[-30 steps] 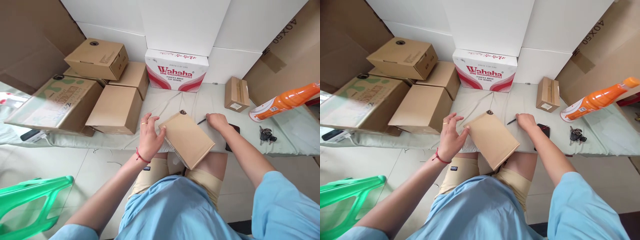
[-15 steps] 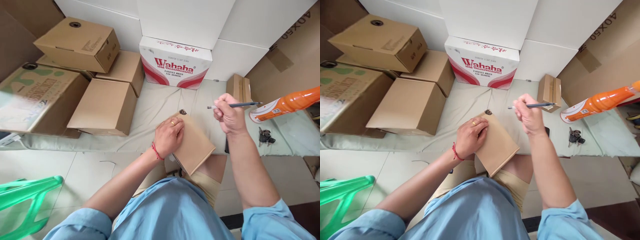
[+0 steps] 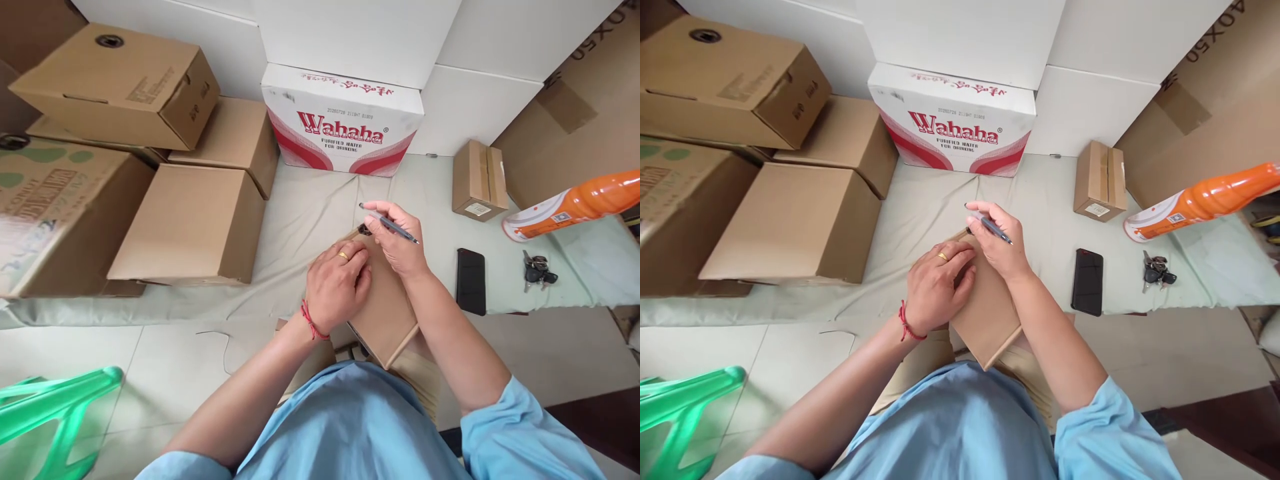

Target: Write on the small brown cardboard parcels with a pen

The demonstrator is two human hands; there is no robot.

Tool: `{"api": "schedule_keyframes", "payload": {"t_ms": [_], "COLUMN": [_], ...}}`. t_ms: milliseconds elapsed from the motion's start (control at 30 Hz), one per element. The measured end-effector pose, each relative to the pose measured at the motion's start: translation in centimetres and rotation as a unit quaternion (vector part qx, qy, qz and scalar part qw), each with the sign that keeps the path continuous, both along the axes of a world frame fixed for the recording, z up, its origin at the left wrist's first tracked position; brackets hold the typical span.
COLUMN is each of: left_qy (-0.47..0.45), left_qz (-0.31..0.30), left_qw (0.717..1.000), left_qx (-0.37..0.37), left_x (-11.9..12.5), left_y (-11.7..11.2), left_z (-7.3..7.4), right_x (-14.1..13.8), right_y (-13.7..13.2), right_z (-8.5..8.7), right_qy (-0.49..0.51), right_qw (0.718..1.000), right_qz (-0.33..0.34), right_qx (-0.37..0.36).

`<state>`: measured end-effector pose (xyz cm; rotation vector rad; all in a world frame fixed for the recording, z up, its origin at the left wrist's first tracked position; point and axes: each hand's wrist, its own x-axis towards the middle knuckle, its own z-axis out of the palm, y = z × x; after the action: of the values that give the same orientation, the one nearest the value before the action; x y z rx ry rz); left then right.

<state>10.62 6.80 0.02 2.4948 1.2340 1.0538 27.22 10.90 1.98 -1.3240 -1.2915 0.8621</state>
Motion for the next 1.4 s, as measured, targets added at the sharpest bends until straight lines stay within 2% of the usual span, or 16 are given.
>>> {"api": "schedule_keyframes", "payload": {"t_ms": [100,233,333,467,633,867,1067,1167,1300,1400], "left_qy": [-0.003,-0.003,-0.006,-0.013,-0.018,-0.018,0.002,0.022,0.042,0.05], "left_qz": [-0.006,-0.007,-0.005,-0.007,-0.007,-0.009,0.008,0.014,0.012,0.016], "left_qw": [1.0,1.0,1.0,1.0,1.0,1.0,0.999,0.999,0.997,0.996], "left_qx": [-0.002,-0.014,-0.016,-0.01,-0.002,-0.008,-0.033,-0.042,-0.058,-0.067], "left_x": [0.0,0.1,0.1,0.0,-0.1,0.1,0.2,0.1,0.1,0.2], "left_y": [0.0,-0.1,-0.1,-0.1,-0.1,-0.1,-0.1,-0.2,-0.3,-0.4], "left_z": [0.0,0.0,-0.1,-0.2,-0.3,-0.5,-0.3,-0.2,-0.1,0.0], "right_x": [0.0,0.3,0.7,1.1,1.3,1.6,0.8,0.6,0.8,0.9], "right_y": [0.2,0.3,0.3,0.3,0.3,0.2,0.1,0.1,0.4,0.4], "right_z": [-0.2,-0.4,-0.5,-0.7,-0.6,0.3,0.1,0.2,0.2,0.0], "right_qy": [0.023,-0.001,-0.002,-0.013,-0.012,0.117,0.047,0.065,0.079,0.061], "right_qw": [0.999,0.994,0.992,0.993,0.989,0.984,0.992,0.994,0.994,0.998], "right_qz": [-0.027,-0.087,-0.11,-0.104,-0.109,-0.042,-0.083,-0.084,-0.072,-0.032], "right_qx": [0.026,0.063,0.064,0.05,0.101,0.124,0.077,0.039,0.01,-0.009]}}
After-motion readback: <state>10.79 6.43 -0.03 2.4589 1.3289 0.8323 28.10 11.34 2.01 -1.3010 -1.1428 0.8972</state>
